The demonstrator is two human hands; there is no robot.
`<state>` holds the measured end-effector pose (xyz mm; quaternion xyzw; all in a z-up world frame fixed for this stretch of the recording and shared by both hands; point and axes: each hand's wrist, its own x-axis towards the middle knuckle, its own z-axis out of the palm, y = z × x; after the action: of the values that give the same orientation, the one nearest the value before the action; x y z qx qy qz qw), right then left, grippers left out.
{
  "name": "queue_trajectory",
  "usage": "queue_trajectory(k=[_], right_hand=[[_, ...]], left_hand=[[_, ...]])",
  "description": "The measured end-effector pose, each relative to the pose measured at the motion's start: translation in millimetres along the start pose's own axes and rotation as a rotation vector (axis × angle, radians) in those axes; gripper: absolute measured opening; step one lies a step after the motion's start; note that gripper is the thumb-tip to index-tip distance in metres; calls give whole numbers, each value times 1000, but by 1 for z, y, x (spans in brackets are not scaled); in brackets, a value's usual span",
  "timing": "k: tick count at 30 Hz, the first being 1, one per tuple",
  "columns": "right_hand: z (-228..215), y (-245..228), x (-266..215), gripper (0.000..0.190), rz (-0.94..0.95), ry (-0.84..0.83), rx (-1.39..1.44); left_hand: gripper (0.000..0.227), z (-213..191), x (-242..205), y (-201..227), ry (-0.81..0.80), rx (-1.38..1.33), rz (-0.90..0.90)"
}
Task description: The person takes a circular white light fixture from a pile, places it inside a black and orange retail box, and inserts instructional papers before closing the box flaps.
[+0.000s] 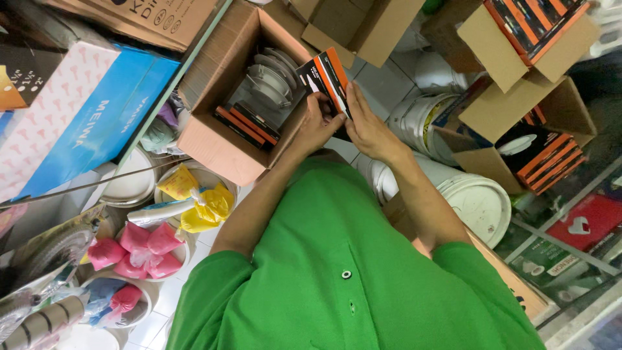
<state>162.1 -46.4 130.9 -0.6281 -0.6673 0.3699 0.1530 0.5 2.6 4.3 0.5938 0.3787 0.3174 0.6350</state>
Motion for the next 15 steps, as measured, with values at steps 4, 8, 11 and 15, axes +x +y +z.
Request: queue_trajectory(k=[4,8,11,15], right_hand=[[4,1,-1,79,-14,16,14],[4,-1,-2,83,40,-5,42],[1,1,-1,85,16,12,121],[-1,7,-5,87,4,1,234]], left_hand=[[59,3,2,18,34,14,-151],[59,1,3,36,61,59,-239],[57,-4,3,40,57,37,-227],[57,-6,2,36,63,141,-242]])
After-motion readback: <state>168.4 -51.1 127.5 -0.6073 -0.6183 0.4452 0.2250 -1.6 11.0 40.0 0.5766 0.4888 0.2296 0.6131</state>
